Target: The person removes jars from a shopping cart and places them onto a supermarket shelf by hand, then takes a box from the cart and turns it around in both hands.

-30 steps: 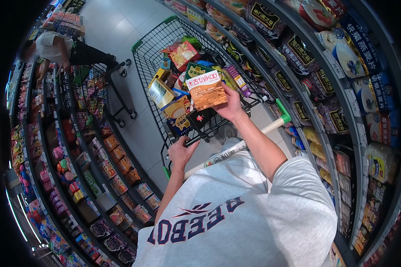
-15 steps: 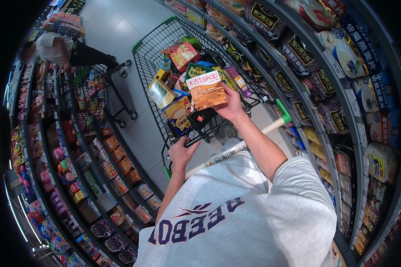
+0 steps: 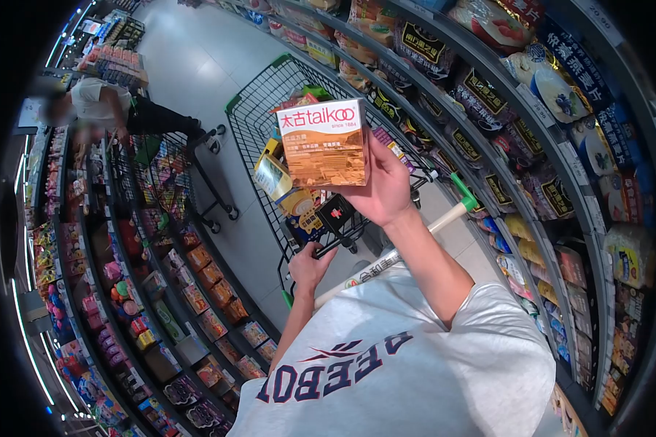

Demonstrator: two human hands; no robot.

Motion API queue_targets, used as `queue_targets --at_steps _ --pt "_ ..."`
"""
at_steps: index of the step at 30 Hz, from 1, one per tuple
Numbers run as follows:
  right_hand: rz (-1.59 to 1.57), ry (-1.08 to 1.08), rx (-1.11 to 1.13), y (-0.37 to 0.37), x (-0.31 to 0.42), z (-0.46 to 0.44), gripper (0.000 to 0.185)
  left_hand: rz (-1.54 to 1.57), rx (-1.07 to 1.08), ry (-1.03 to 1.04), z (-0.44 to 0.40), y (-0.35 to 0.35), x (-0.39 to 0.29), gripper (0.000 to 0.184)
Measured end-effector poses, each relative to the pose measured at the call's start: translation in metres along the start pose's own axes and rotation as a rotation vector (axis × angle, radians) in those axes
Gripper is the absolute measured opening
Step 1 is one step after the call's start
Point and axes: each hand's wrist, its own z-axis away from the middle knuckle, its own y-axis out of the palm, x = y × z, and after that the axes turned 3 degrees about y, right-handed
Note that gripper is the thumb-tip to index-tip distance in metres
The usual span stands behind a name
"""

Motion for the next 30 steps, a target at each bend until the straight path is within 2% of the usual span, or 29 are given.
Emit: queue_targets --at_steps 4,7,15,20,26,30 --pt "0.074 -0.018 -0.018 0.046 -0.015 0.000 0.066 -0.030 -0.035 0.038 0.001 -0.002 0.000 0.055" --pt "0.084 -0.068 0.094 0.066 -0.023 0.002 0.068 -0.030 0.038 -0.016 0.001 -0.006 -0.003 0.055" --pt "0.180 -0.119 0.207 0.114 -0.036 0.006 0.067 0.000 -0.003 0.036 0.005 -0.003 0.001 0.056" --pt "0.249 -0.162 0.172 0.148 -0.049 0.006 0.065 0.018 0.033 0.038 0.005 -0.002 0.006 0.059" --pt "0.301 -0.181 0.271 0.185 -0.067 0.003 0.063 0.033 0.048 0.072 0.009 -0.015 0.002 0.060" --pt "0.400 -0.236 0.212 0.198 -0.077 0.008 0.060 0.046 0.060 0.075 0.009 -0.016 0.003 0.061"
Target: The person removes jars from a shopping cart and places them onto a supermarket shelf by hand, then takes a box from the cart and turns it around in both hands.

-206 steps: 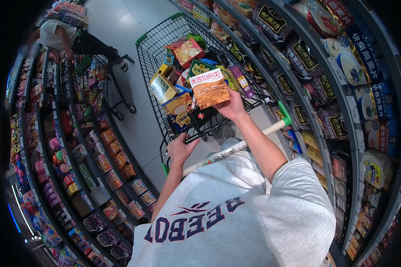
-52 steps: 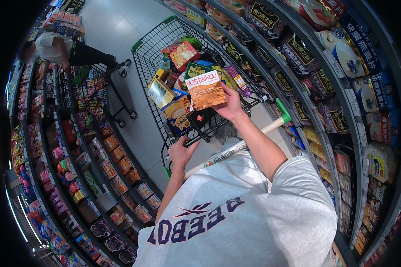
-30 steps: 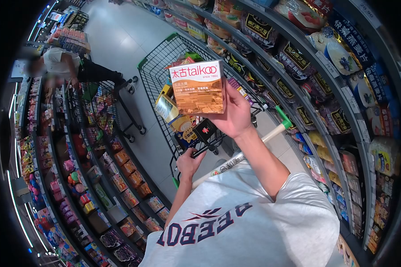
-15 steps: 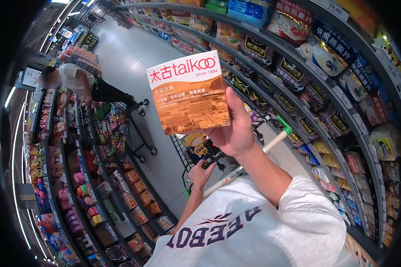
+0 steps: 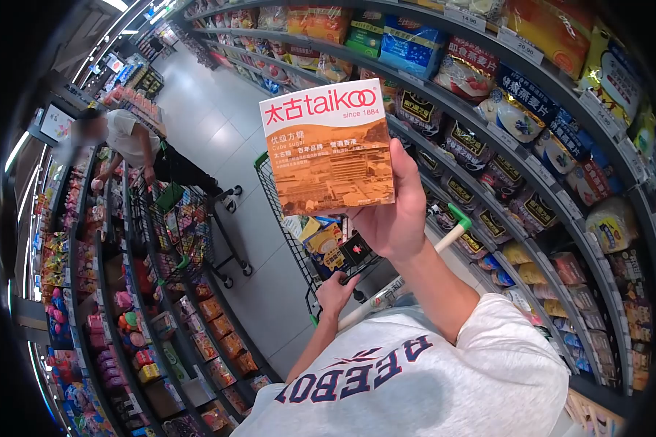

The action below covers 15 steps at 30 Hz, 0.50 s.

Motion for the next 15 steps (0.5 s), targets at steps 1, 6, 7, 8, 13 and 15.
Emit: queue_targets --at_steps 1,6,7,8,13,15 --pt "0.014 -0.008 -0.007 0.003 0.000 0.000 0.060 0.003 0.003 -0.007 0.000 0.000 0.001 0.061" --pt "0.051 -0.030 -0.016 0.019 -0.004 0.001 0.058 0.006 0.023 -0.006 0.000 -0.001 0.003 0.062" --pt "0.051 -0.048 -0.054 0.024 -0.006 0.000 0.058 0.014 0.024 -0.003 -0.001 -0.001 0.003 0.062" --pt "0.050 -0.067 -0.092 0.028 -0.008 -0.001 0.059 0.021 0.025 -0.001 -0.001 -0.002 0.004 0.062" --pt "0.091 -0.125 -0.145 0.038 -0.018 -0.007 0.058 0.035 0.019 0.014 0.000 -0.005 0.005 0.063" --pt "0.083 -0.153 -0.179 0.040 -0.023 -0.008 0.058 0.037 0.040 0.003 -0.001 -0.005 0.005 0.062"
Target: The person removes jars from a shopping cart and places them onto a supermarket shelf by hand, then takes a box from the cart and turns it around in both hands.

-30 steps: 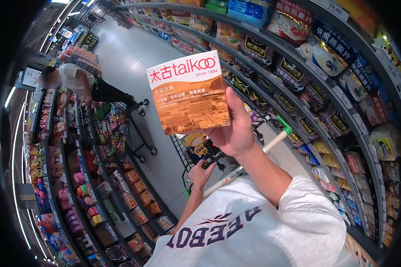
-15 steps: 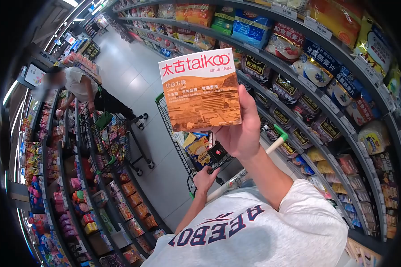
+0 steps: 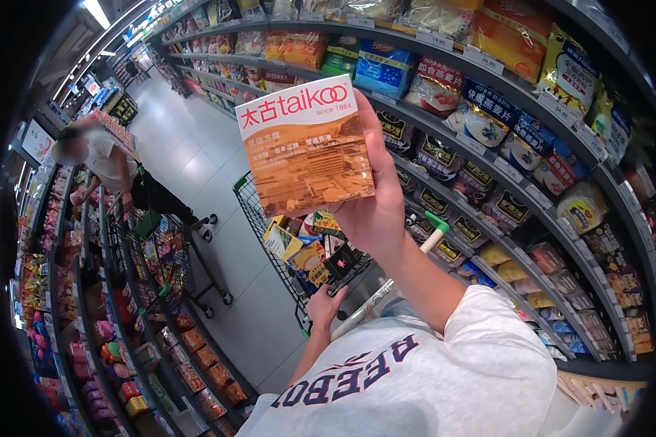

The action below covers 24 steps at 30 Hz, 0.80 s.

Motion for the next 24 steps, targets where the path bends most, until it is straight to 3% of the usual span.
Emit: queue_targets --at_steps 6,14,24 --pt "0.016 -0.070 0.128 -0.004 -0.007 -0.005 0.062 -0.009 0.038 -0.025 -0.002 -0.006 0.000 0.063" --pt "0.536 -0.197 0.141 0.002 0.007 -0.006 0.070 0.043 0.066 -0.011 -0.005 0.002 0.009 0.064" --pt "0.531 -0.242 0.102 -0.001 0.011 0.000 0.065 0.037 0.065 0.042 -0.004 -0.002 0.011 0.065"
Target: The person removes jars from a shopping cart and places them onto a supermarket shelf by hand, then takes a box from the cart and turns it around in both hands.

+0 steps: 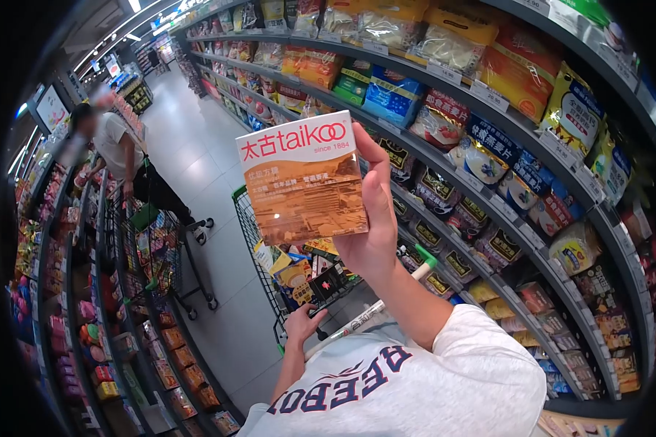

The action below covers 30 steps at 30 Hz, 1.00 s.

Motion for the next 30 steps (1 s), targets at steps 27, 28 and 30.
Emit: queue_targets --at_steps 27,28,30 --pt "0.136 0.262 0.126 0.016 -0.014 0.060 0.065 1.435 -0.549 0.797 0.095 -0.224 -0.172 0.076" --pt "0.156 0.260 0.142 0.015 -0.014 0.062 0.065 1.451 -0.563 0.781 0.098 -0.224 -0.173 0.076" --pt "0.196 0.247 0.175 0.013 -0.014 0.062 0.066 1.496 -0.545 0.758 0.102 -0.227 -0.172 0.075"
